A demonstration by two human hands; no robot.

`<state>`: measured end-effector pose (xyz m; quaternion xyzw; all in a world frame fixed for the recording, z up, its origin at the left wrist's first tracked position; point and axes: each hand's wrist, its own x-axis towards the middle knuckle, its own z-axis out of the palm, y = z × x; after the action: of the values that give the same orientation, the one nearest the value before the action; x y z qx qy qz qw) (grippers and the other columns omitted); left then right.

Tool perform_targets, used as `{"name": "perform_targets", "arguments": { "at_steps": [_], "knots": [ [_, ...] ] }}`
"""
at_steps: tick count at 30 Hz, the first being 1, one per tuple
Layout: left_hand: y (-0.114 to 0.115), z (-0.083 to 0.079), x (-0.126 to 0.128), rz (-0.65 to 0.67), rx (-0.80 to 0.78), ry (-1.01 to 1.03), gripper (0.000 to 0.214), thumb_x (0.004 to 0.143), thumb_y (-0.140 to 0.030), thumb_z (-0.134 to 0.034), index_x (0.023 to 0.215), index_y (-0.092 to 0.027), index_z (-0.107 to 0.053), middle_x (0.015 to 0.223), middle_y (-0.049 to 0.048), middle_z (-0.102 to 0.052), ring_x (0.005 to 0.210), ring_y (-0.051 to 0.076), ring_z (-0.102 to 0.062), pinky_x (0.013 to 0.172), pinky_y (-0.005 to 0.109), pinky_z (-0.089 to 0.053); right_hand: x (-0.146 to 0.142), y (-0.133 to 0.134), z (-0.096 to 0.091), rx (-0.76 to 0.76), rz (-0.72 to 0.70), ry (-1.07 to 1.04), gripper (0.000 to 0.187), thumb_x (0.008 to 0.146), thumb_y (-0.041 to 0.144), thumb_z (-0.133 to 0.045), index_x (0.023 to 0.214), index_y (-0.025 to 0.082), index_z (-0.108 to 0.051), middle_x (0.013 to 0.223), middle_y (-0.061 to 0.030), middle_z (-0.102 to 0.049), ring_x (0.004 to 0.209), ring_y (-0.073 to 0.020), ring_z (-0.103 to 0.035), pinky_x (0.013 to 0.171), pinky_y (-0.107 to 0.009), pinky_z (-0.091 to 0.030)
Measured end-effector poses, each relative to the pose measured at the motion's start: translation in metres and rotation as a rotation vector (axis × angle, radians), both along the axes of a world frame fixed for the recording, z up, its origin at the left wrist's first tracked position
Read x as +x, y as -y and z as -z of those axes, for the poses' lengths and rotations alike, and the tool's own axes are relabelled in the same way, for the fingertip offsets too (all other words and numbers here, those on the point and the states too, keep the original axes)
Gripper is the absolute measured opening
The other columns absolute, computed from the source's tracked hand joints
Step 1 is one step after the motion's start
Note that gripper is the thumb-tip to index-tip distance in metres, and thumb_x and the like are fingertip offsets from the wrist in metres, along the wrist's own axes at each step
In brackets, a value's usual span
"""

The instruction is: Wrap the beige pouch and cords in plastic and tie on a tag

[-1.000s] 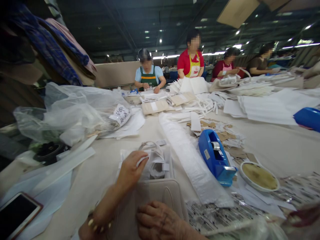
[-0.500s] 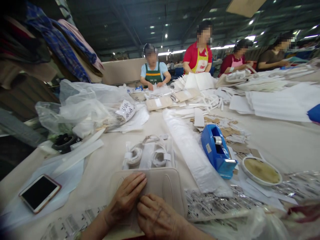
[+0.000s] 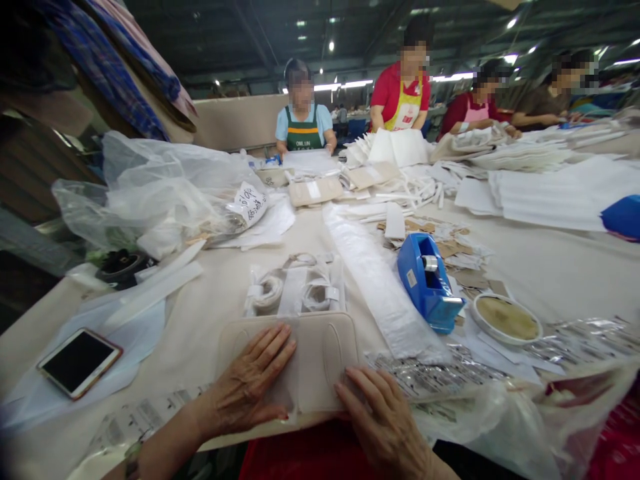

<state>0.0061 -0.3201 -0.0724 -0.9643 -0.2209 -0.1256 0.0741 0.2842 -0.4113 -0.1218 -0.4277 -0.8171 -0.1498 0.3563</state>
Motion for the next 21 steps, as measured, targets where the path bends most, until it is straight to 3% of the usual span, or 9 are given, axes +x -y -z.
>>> {"name": "perform_targets", "arguments": {
  "at_steps": [2,5,8,14,18,21],
  "knots": [
    [0.002,-0.001,0.001,-0.011,-0.020,-0.022,0.107,0.069,-0.073,-0.054,0.143,-0.004,-0.018,0.141,0.0287,-0.034,0.136,0.040,-0.022,0.107,0.055,-0.029,-0.001,-0.008,-0.006,0.023,-0.035,0.036,0.030,0.088,0.012,-0.045,0.113,0.020,-0.061,0.112,-0.0117,-0.062,0.111,-0.0232,-0.053,0.089,-0.040,-0.047],
    [0.005,-0.003,0.003,-0.052,-0.058,-0.050,0.118,0.061,-0.070,-0.064,0.144,-0.003,-0.010,0.142,0.0302,-0.030,0.136,0.042,-0.020,0.107,0.057,-0.027,0.003,-0.019,-0.022,0.033,-0.148,0.097,0.025,0.089,0.016,-0.048,0.110,0.018,-0.061,0.108,-0.0105,-0.065,0.108,-0.0218,-0.055,0.091,-0.039,-0.046],
    [0.006,-0.007,0.005,-0.103,-0.086,-0.062,0.110,0.064,-0.053,-0.067,0.143,-0.002,-0.010,0.145,0.0310,-0.023,0.137,0.041,-0.015,0.107,0.058,-0.026,0.007,-0.031,-0.041,0.037,-0.225,0.116,0.025,0.088,0.015,-0.048,0.109,0.016,-0.060,0.104,-0.0094,-0.068,0.103,-0.0202,-0.058,0.088,-0.035,-0.048],
    [-0.001,-0.022,0.007,-0.145,-0.121,-0.078,0.095,0.064,-0.018,-0.054,0.142,0.001,-0.004,0.145,0.0341,-0.017,0.138,0.040,-0.007,0.106,0.060,-0.026,0.001,-0.047,-0.068,0.030,-0.222,0.005,0.030,0.085,0.017,-0.053,0.114,0.014,-0.054,0.110,-0.0118,-0.064,0.108,-0.0223,-0.055,0.087,-0.034,-0.050],
    [-0.012,-0.040,0.007,-0.179,-0.258,-0.123,0.087,0.066,-0.014,-0.048,0.142,-0.001,-0.009,0.148,0.0299,-0.014,0.139,0.034,-0.007,0.109,0.057,-0.021,-0.004,-0.042,-0.060,0.031,-0.070,-0.352,0.028,0.081,0.017,-0.061,0.106,0.016,-0.050,0.099,-0.0120,-0.059,0.097,-0.0220,-0.057,0.081,-0.035,-0.051],
    [-0.020,-0.058,0.011,-0.227,-0.382,-0.190,0.084,0.065,-0.015,-0.047,0.142,-0.002,-0.013,0.150,0.0254,-0.014,0.140,0.030,-0.008,0.112,0.053,-0.017,-0.005,-0.038,-0.041,-0.073,-0.005,-0.389,0.017,0.083,0.016,-0.057,0.098,0.018,-0.051,0.091,-0.0088,-0.058,0.086,-0.0205,-0.058,0.072,-0.032,-0.052]
  ]
}}
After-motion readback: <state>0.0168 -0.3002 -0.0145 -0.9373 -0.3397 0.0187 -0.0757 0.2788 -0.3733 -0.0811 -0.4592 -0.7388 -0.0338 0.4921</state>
